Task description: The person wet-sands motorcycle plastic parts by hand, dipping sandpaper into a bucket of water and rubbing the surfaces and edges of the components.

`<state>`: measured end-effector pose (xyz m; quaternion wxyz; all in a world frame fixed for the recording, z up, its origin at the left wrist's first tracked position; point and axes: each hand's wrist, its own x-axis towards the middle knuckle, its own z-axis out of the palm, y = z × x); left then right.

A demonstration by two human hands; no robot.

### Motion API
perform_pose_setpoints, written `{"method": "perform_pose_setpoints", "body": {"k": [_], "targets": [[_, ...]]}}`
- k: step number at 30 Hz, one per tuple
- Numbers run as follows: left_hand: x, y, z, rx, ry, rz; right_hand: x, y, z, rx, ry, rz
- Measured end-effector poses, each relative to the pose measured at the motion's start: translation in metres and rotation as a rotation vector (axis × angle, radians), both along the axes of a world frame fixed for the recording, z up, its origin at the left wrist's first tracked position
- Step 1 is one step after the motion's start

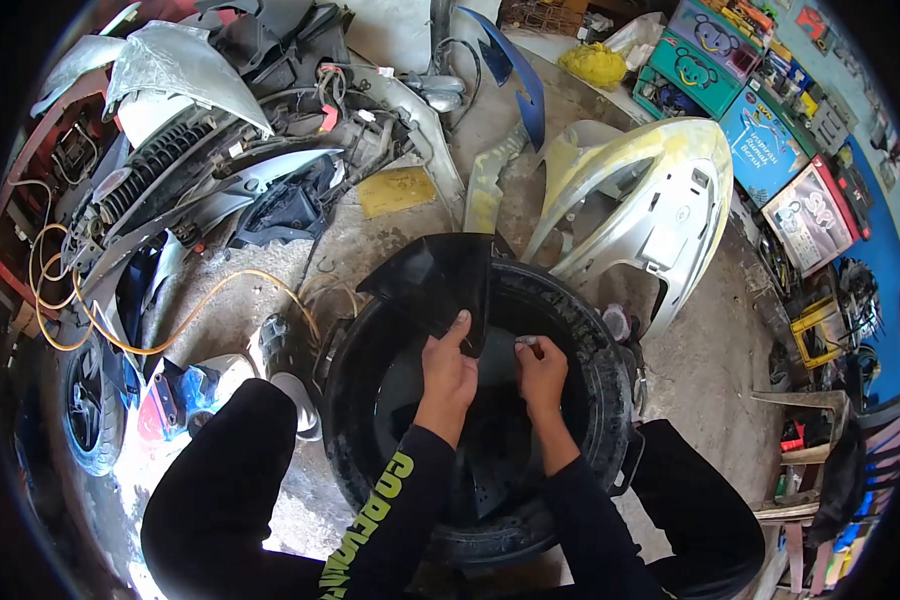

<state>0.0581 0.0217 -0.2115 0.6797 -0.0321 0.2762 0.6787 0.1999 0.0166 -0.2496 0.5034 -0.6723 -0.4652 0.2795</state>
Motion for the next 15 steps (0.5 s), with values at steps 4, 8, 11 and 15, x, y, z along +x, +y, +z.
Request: {"method": "perform_pose_setpoints", "body": {"k": [4,8,11,15], "targets": [[-0.002,-0.008,-0.026,0.064,0.079,-0.039,0.01,0.02,-0.019,-0.277,0.023,0.129],[-0.009,-0.006,-0.059,0.051,0.235,-0.163,0.018,0.044,-0.042,-0.58,0.0,0.197],[-0.012,-0.003,-0.074,-0.034,0.443,-0.138,0.032,0.06,-0.113,-0.23,-0.538,0.091],[-0.019,0.003,-0.096,-0.005,0.451,-0.145,0.005,0.06,-0.03,-0.646,0.35,0.297]]}}
